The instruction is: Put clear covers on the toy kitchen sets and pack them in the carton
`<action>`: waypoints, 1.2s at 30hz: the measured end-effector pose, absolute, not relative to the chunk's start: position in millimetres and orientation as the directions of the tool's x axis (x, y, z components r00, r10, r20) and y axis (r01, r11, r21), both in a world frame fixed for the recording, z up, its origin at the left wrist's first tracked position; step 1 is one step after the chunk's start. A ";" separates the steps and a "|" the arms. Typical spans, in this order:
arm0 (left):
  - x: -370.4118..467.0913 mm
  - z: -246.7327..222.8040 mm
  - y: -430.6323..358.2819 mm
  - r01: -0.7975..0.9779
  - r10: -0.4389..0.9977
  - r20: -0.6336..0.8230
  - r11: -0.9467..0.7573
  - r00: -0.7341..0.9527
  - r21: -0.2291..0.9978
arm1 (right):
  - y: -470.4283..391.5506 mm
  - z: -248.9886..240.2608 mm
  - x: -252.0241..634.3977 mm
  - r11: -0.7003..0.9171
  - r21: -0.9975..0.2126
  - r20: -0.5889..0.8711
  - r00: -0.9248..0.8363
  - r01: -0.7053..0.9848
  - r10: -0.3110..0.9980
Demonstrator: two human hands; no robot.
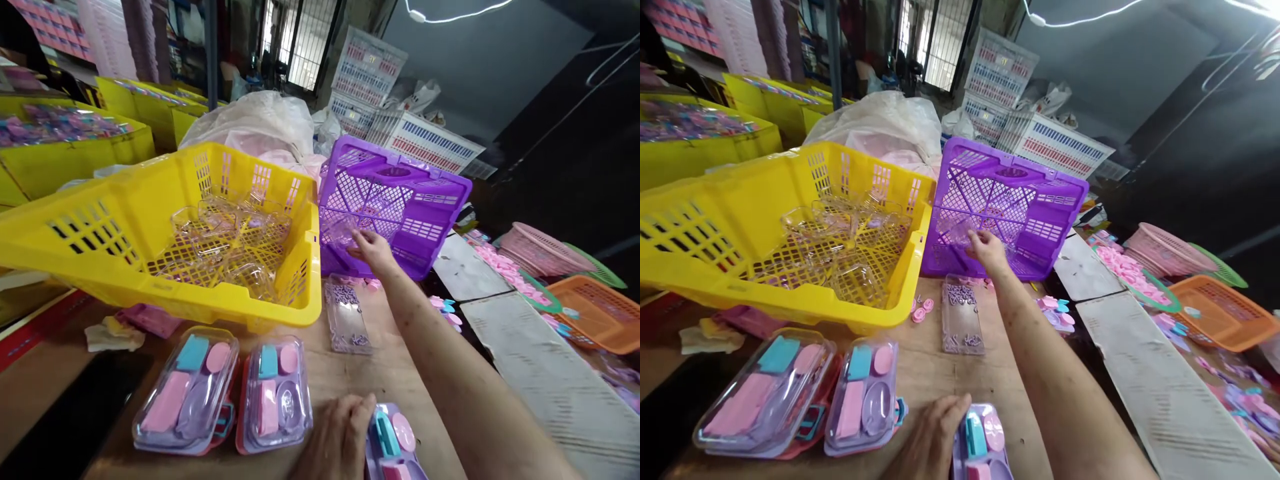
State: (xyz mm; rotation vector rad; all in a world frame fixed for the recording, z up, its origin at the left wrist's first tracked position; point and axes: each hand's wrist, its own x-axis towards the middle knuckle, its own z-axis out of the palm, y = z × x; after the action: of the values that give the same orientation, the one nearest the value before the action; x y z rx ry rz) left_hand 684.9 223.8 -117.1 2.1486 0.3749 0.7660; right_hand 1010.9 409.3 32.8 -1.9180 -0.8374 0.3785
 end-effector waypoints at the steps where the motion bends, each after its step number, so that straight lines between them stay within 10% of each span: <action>1: 683.9 -117.6 225.6 0.003 0.487 0.380 -0.619 0.786 0.785 | 399.1 37.1 1013.2 -0.274 -0.902 0.055 0.720 0.333 0.692; 20: 667.7 -86.2 245.6 -0.170 0.359 0.389 -0.511 0.849 0.843 | 61.8 82.4 855.7 -0.213 -0.957 -0.286 0.514 -0.196 0.809; 29: 670.0 -82.1 246.8 -0.219 0.345 0.456 -0.547 0.820 0.808 | 90.9 87.1 807.9 -0.554 -0.702 -0.202 0.621 0.447 0.757; 36: 669.5 -77.0 243.3 -0.212 0.363 0.447 -0.531 0.818 0.820 | 105.6 94.4 798.0 -0.435 -0.484 -0.007 0.494 0.759 0.870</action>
State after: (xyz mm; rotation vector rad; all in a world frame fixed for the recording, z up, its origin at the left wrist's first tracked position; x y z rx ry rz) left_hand 669.5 243.3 -77.0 2.0046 0.1117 0.7274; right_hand 798.0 105.6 94.4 -2.3225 -1.3493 0.3576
